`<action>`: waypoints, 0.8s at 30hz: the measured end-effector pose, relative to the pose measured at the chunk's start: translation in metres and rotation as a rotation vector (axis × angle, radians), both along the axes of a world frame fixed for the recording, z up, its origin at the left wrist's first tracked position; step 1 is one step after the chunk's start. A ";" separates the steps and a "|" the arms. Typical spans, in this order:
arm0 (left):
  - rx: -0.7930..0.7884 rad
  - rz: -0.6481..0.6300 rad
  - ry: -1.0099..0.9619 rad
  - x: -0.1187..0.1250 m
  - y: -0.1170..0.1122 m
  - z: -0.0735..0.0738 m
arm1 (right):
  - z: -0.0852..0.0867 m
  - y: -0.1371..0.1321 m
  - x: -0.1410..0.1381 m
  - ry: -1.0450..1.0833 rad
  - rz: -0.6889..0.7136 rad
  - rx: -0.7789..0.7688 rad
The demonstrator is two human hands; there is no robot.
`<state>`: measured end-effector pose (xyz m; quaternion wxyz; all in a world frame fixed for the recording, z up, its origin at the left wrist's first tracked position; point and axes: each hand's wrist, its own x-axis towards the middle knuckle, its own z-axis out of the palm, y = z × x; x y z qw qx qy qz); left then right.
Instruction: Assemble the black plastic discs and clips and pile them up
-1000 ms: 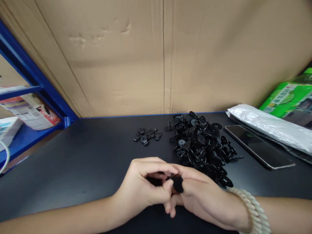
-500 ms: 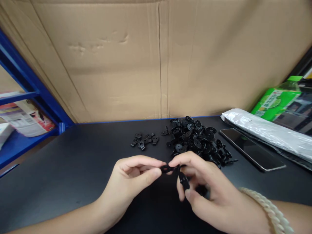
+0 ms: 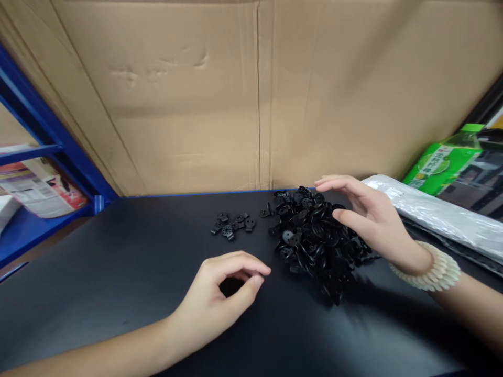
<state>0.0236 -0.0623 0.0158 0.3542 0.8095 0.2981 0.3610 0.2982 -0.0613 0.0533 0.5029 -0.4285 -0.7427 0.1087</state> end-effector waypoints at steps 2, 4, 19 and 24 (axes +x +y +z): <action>0.157 -0.018 0.078 -0.002 0.001 0.000 | 0.002 -0.015 -0.013 0.104 0.010 0.035; 0.335 -0.030 0.186 -0.004 0.004 -0.001 | 0.003 -0.036 -0.029 0.171 0.087 -0.010; 0.523 0.063 0.627 -0.012 0.014 -0.002 | -0.045 -0.062 -0.079 0.034 0.674 -0.632; 0.400 0.113 0.510 -0.011 0.017 -0.006 | -0.034 -0.066 -0.079 -0.040 0.586 -0.692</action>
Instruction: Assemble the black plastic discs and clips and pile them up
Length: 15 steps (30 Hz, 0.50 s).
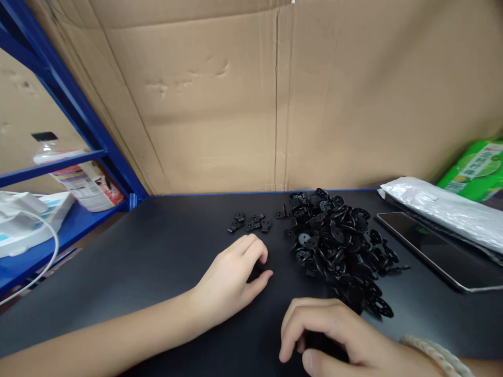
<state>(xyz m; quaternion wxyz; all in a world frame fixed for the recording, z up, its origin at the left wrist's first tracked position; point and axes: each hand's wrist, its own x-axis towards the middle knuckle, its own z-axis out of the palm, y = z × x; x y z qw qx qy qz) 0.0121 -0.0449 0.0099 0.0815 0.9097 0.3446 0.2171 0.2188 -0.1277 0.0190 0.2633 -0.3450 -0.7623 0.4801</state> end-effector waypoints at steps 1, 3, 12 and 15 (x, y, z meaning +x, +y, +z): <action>-0.003 0.032 -0.003 0.000 0.002 0.000 | 0.000 0.000 -0.001 -0.008 -0.014 0.002; -0.004 0.066 0.005 0.000 0.006 -0.001 | -0.001 0.001 -0.002 -0.008 -0.035 -0.007; -0.010 -0.164 -0.228 0.005 -0.001 -0.002 | 0.003 0.003 -0.006 0.098 -0.142 -0.314; -0.024 -0.206 -0.383 0.008 -0.013 0.007 | -0.004 0.006 -0.006 0.259 -0.125 -0.414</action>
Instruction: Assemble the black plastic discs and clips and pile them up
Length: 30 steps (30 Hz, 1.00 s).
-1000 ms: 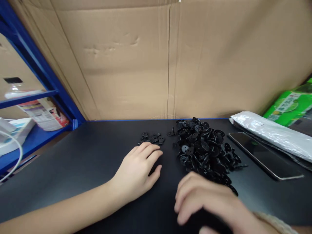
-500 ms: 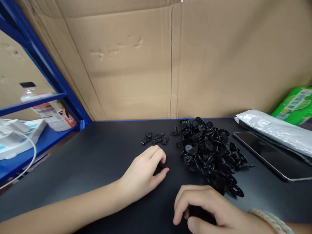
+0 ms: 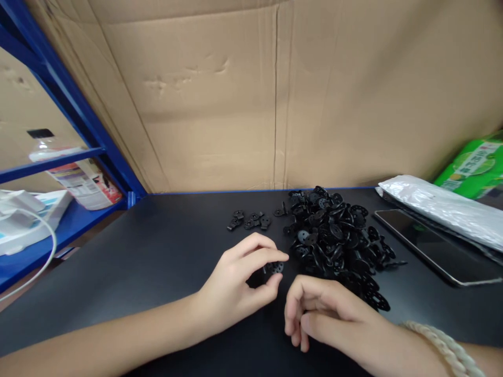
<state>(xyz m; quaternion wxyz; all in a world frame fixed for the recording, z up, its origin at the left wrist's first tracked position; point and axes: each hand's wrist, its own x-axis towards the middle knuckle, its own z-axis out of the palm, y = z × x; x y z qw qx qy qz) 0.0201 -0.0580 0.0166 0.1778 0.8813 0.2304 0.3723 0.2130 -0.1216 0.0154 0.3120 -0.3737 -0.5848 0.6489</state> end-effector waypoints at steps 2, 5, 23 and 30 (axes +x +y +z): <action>-0.049 -0.032 -0.076 0.002 -0.007 0.005 | -0.004 0.001 0.001 0.098 0.012 -0.017; -0.098 -0.120 -0.151 0.004 -0.013 0.007 | -0.009 0.002 0.003 0.230 0.071 -0.070; -0.488 -0.151 -0.145 0.015 -0.011 0.000 | -0.009 0.015 -0.002 0.365 0.029 -0.322; -0.495 -0.174 -0.135 0.021 -0.015 -0.001 | -0.012 0.016 -0.004 0.318 0.012 -0.343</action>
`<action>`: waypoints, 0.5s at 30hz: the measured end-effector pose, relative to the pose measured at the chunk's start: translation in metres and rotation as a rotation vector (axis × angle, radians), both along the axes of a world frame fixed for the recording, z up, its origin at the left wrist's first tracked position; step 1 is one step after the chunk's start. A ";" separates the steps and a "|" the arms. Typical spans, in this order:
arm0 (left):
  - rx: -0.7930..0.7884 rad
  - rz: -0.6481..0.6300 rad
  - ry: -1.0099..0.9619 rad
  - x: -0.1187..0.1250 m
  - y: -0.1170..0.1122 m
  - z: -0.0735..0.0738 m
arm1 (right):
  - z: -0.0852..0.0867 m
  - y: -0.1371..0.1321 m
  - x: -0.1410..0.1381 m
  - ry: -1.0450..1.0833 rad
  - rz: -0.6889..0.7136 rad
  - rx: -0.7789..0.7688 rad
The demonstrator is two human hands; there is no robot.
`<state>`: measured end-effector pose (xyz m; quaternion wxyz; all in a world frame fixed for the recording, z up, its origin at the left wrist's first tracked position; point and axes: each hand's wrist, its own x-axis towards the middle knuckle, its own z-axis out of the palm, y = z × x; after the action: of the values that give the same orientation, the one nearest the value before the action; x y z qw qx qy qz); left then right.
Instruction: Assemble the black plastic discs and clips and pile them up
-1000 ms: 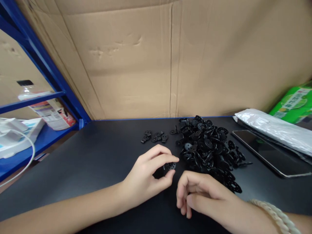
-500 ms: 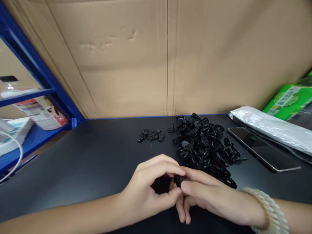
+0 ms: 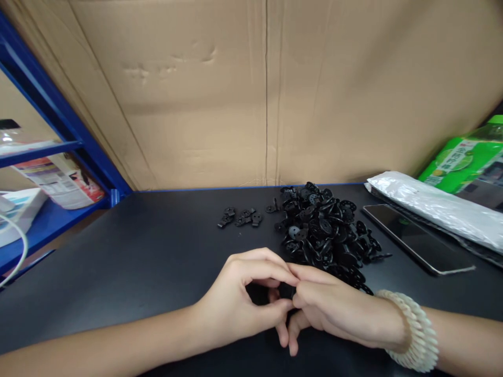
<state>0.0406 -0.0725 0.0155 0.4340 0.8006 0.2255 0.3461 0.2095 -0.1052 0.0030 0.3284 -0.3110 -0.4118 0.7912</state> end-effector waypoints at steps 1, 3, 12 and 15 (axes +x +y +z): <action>0.012 0.002 0.003 0.001 0.000 -0.001 | -0.001 0.000 0.000 -0.013 -0.003 0.000; 0.025 0.010 -0.001 0.004 0.000 -0.003 | -0.003 0.001 -0.001 -0.034 -0.001 -0.001; 0.065 0.065 -0.041 0.009 -0.001 -0.012 | -0.004 -0.002 -0.005 -0.104 -0.051 -0.034; 0.130 0.071 -0.080 0.008 -0.002 -0.014 | -0.004 -0.004 -0.006 -0.106 -0.061 -0.043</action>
<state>0.0485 -0.0741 0.0018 0.3769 0.8042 0.2134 0.4070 0.2033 -0.1088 -0.0011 0.3234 -0.3717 -0.4020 0.7718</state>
